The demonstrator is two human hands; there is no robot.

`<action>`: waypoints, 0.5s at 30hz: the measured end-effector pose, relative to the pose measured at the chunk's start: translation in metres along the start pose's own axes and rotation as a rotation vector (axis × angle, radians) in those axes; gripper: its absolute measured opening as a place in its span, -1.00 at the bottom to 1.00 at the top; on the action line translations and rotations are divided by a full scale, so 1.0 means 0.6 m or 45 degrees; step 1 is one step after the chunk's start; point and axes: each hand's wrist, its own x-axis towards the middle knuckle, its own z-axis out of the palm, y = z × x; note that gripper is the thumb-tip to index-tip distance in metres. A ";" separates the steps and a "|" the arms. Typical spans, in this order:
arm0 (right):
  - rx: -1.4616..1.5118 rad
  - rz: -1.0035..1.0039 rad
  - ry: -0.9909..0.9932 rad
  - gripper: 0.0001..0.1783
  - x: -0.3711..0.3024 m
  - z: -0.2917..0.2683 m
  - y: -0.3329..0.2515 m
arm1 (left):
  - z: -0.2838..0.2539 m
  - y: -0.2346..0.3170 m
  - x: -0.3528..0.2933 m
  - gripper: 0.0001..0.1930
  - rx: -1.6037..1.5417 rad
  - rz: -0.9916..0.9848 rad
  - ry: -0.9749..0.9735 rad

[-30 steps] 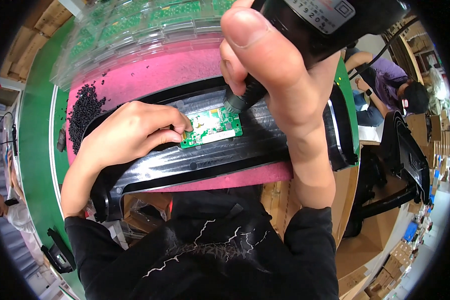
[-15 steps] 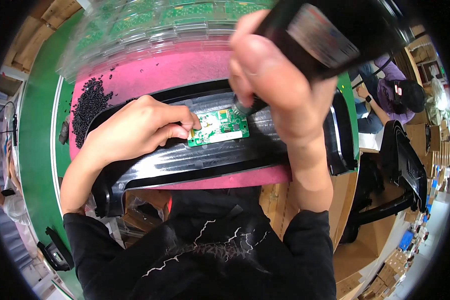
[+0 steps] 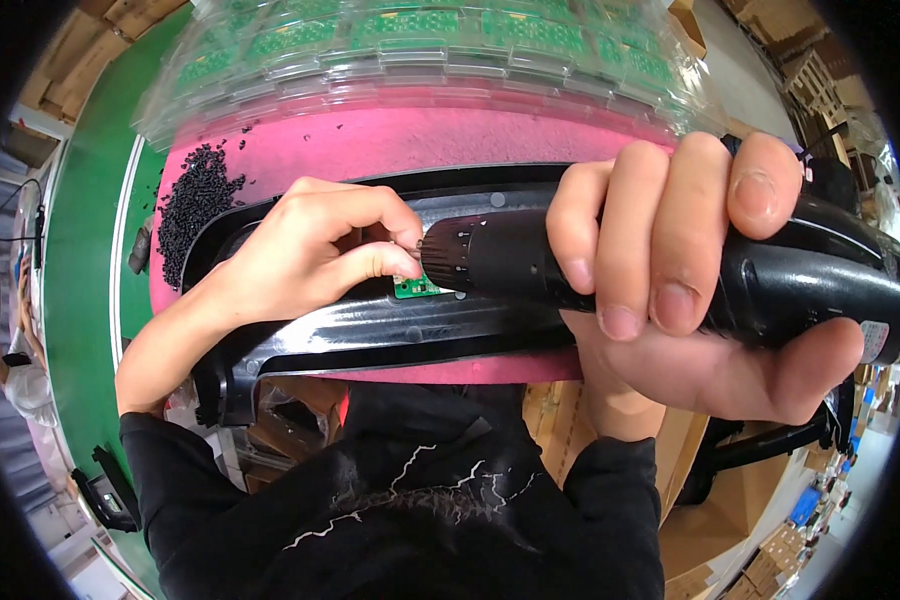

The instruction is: Mounting circuit boards into plastic housings using an electric screwdriver.

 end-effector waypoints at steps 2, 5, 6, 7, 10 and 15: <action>0.033 -0.016 -0.021 -0.51 0.000 -0.006 0.007 | 0.001 -0.003 0.000 -0.90 -0.064 -0.056 0.005; 0.010 0.041 -0.037 -0.50 0.000 -0.002 0.013 | 0.001 -0.006 0.003 -0.91 -0.085 0.055 0.074; -0.038 0.068 -0.092 -0.47 0.001 -0.005 0.009 | 0.002 -0.007 0.007 -0.91 -0.093 0.060 0.061; -0.088 0.056 -0.107 -0.46 0.001 -0.005 0.009 | 0.002 -0.007 0.010 -0.91 0.138 0.146 0.116; -0.252 0.087 -0.248 -0.39 -0.002 -0.019 0.018 | 0.001 -0.013 0.009 -0.92 0.491 0.288 0.247; -0.380 0.125 0.025 -0.35 -0.027 0.015 0.062 | -0.022 -0.018 0.003 -0.97 0.420 0.102 0.504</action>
